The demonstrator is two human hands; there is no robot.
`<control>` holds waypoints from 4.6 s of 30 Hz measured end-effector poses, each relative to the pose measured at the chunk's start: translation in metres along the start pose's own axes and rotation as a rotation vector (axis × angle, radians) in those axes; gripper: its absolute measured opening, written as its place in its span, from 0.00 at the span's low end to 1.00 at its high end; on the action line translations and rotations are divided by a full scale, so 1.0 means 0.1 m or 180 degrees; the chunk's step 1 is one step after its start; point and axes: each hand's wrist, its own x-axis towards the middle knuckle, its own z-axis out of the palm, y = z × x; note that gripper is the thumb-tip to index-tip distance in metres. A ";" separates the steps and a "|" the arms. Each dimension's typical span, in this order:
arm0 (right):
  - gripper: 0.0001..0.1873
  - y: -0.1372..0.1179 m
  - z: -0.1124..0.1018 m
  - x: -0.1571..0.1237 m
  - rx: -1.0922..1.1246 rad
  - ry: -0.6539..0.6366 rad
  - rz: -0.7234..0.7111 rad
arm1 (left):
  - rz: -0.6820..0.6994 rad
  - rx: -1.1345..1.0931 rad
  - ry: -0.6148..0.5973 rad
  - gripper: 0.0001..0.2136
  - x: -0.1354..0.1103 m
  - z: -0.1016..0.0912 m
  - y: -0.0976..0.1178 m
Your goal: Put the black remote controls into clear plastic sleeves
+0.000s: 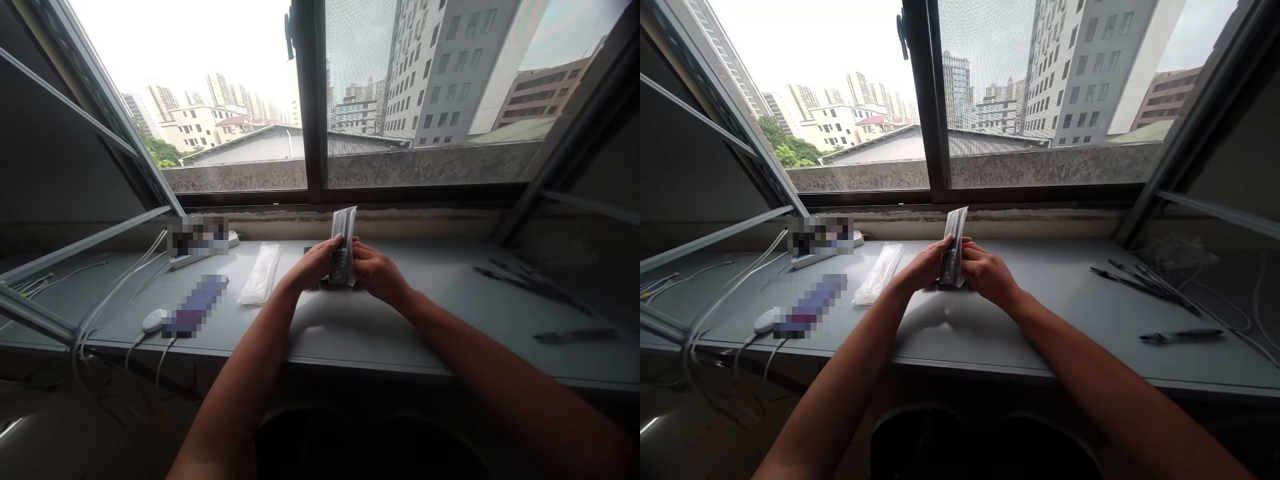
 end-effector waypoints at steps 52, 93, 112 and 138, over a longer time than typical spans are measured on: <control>0.30 0.58 -0.36 -0.13 -0.0197 -0.1236 0.3503 | 0.1230 0.3054 0.2326 0.23 0.08 -0.44 -0.08; 0.22 0.42 -0.30 -0.12 -0.1693 -0.0536 0.2709 | -0.1314 0.5163 0.3025 0.35 -0.13 -0.87 0.04; 0.30 0.39 -0.04 -0.09 0.0052 -0.0014 0.1204 | 0.1401 0.0630 0.0744 0.21 0.09 0.09 -0.07; 0.06 0.11 -0.04 0.02 -0.0006 0.0964 0.0710 | 0.1084 -0.1371 0.1710 0.37 0.05 -0.19 0.14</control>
